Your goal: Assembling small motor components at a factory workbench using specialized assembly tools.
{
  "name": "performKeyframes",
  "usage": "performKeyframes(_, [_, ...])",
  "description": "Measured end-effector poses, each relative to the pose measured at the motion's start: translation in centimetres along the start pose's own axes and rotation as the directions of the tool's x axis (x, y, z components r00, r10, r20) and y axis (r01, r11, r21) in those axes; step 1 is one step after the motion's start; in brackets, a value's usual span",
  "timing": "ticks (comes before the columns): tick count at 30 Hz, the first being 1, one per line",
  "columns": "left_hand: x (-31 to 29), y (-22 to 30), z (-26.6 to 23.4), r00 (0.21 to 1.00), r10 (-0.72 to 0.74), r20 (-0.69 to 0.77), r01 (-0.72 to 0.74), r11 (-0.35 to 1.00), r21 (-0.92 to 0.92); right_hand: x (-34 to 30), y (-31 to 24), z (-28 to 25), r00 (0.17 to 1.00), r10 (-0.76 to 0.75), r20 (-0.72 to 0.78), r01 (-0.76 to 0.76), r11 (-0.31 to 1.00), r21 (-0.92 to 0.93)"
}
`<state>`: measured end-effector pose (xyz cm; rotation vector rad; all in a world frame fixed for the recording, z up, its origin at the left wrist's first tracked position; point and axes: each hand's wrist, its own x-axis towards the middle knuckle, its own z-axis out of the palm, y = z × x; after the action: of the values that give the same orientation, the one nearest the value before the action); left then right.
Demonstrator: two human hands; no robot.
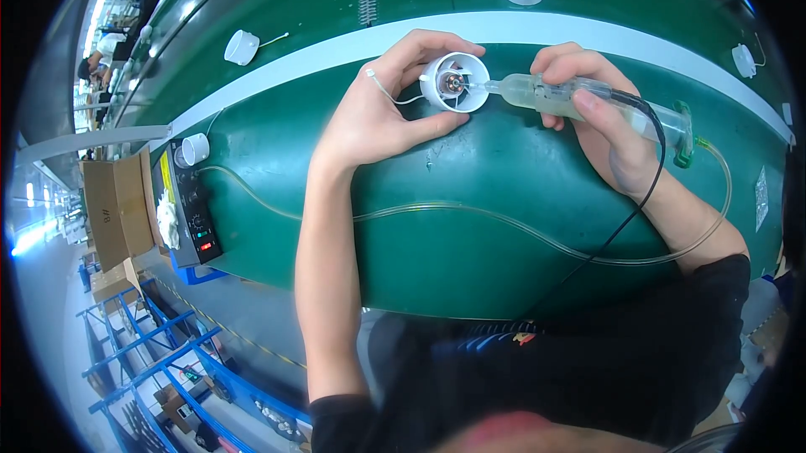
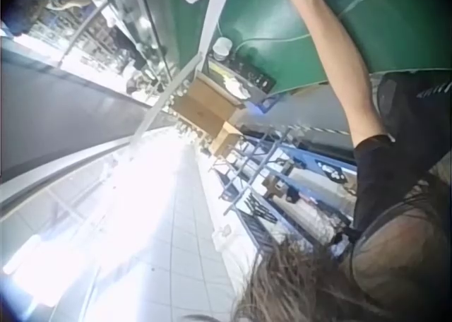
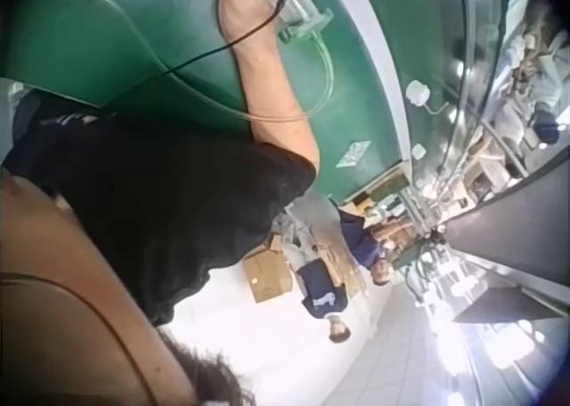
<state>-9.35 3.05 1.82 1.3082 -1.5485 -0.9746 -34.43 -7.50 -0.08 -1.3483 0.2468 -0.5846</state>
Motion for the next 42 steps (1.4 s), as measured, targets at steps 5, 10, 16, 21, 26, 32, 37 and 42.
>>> performKeyframes(5, [0.0,-0.1,0.3,1.000,0.000,-0.005,0.000,1.000,-0.028,-0.1,-0.1,-0.1,1.000,0.002,-0.007,-0.002,1.000,0.000])
performKeyframes(10, [0.1,0.0,0.7,0.998,-0.054,-0.032,0.056,0.997,0.046,-0.5,-0.5,-0.3,1.000,-0.001,0.005,0.001,0.998,-0.057])
performKeyframes(16, [0.1,-0.8,-0.2,0.899,0.039,-0.435,0.135,0.922,0.362,0.8,-0.4,0.0,0.999,0.050,-0.015,-0.048,0.993,0.104])
performKeyframes(21, [-0.1,-6.1,-6.2,0.725,0.084,-0.684,0.310,0.846,0.433,1.0,0.4,0.1,1.000,0.011,-0.021,-0.009,0.995,0.103])
performKeyframes(26, [3.4,-3.6,-3.0,0.653,0.671,-0.351,0.270,0.227,0.936,-1.2,1.2,-2.5,1.000,0.012,-0.009,-0.011,0.995,0.095])
performKeyframes(32, [9.3,-0.6,1.6,0.889,0.438,0.133,-0.144,-0.009,0.990,-1.8,0.8,-2.9,0.999,-0.029,0.014,0.027,0.996,0.086])
performKeyframes(37, [12.0,-1.3,0.9,0.941,0.308,0.142,-0.195,0.146,0.970,-1.9,0.6,-2.8,1.000,-0.014,0.021,0.012,0.996,0.083])
performKeyframes(42, [13.0,-3.1,0.6,0.963,0.169,0.210,-0.214,0.005,0.977,-1.6,0.6,-3.0,1.000,0.012,0.019,-0.013,0.998,0.065])
